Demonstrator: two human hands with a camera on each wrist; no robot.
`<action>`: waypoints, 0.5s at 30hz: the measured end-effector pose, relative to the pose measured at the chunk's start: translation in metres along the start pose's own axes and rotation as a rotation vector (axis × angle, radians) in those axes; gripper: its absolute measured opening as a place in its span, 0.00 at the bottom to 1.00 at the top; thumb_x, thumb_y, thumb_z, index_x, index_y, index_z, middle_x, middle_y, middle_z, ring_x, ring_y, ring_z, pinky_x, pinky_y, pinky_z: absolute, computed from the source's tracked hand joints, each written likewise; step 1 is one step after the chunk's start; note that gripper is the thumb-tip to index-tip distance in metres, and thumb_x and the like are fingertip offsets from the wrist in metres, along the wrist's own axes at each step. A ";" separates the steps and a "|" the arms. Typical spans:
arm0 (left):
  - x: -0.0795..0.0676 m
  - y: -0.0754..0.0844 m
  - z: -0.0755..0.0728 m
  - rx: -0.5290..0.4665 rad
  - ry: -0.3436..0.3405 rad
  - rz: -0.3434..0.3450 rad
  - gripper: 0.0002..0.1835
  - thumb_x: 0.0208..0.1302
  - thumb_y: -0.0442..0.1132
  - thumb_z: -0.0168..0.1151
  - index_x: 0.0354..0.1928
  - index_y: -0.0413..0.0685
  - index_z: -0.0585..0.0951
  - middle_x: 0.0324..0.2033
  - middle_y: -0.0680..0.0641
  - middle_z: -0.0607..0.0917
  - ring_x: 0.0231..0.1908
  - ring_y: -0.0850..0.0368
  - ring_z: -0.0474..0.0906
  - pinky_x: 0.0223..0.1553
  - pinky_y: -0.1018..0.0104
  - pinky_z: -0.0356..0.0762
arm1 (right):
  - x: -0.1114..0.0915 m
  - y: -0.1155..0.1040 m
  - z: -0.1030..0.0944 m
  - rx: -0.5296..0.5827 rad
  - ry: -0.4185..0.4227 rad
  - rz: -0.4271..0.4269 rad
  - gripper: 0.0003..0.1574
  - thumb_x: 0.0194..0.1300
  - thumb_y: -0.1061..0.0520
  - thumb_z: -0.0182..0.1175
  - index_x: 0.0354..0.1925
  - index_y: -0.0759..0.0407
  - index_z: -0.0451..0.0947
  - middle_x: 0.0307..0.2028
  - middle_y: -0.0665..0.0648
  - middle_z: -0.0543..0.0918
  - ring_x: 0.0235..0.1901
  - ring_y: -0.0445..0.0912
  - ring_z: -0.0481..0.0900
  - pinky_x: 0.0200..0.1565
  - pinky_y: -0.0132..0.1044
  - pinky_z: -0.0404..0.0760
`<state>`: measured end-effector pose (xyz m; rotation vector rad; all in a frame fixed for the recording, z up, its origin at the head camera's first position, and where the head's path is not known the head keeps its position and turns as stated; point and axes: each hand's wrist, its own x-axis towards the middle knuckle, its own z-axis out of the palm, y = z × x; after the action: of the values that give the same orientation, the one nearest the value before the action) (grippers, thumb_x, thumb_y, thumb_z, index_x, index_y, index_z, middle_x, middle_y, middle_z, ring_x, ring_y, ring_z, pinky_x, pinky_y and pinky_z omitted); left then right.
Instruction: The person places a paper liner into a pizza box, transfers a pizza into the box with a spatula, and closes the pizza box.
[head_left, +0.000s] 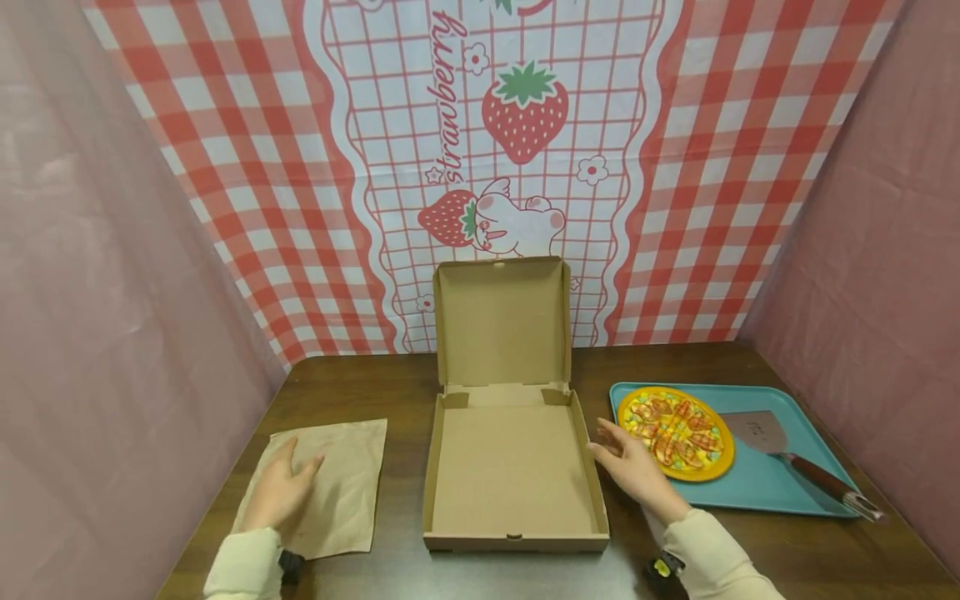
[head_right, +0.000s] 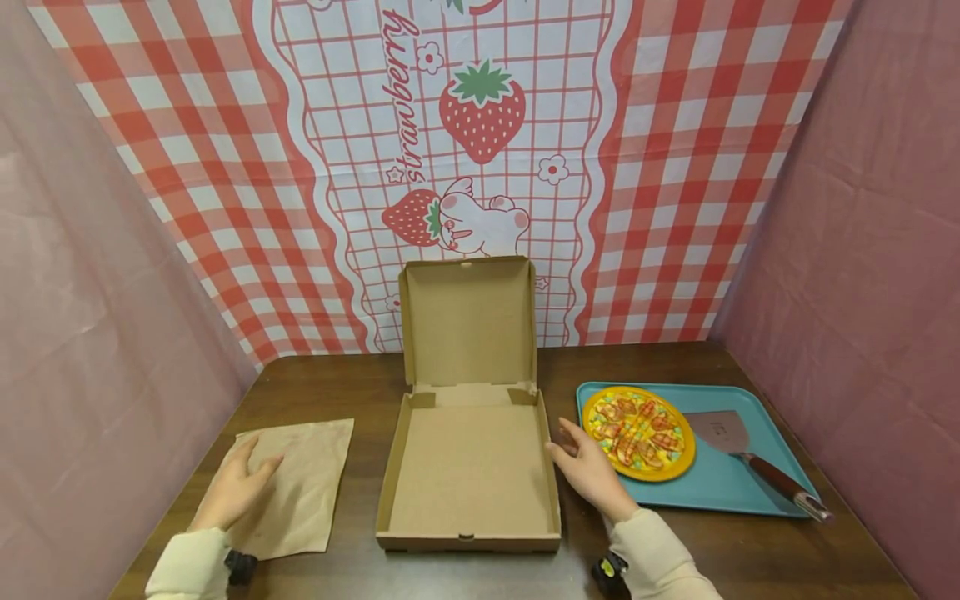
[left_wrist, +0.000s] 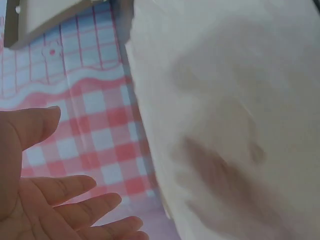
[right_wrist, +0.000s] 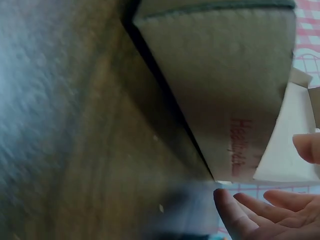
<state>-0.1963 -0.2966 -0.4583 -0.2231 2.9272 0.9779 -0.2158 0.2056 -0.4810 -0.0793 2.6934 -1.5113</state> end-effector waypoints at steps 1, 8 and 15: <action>0.000 -0.004 -0.001 -0.003 -0.005 -0.011 0.43 0.74 0.54 0.47 0.73 0.26 0.47 0.72 0.23 0.49 0.71 0.24 0.45 0.71 0.33 0.46 | -0.001 0.001 0.002 0.000 -0.001 0.007 0.39 0.72 0.55 0.55 0.72 0.72 0.55 0.66 0.77 0.66 0.62 0.67 0.71 0.59 0.53 0.77; 0.002 -0.026 -0.007 -0.003 -0.004 -0.080 0.43 0.73 0.53 0.48 0.72 0.23 0.47 0.70 0.19 0.49 0.69 0.21 0.46 0.69 0.31 0.47 | -0.003 0.003 0.010 -0.011 0.006 0.017 0.37 0.71 0.57 0.56 0.69 0.76 0.58 0.62 0.77 0.71 0.55 0.63 0.78 0.52 0.47 0.82; 0.005 -0.042 -0.010 -0.001 0.011 -0.102 0.42 0.73 0.51 0.48 0.71 0.20 0.48 0.67 0.16 0.51 0.68 0.20 0.48 0.69 0.32 0.48 | -0.005 0.004 0.013 0.022 0.002 0.048 0.34 0.70 0.59 0.56 0.68 0.76 0.61 0.62 0.76 0.72 0.58 0.65 0.75 0.55 0.49 0.81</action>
<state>-0.1948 -0.3365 -0.4760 -0.3753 2.8926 0.9670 -0.2098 0.1968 -0.4914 -0.0127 2.6598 -1.5280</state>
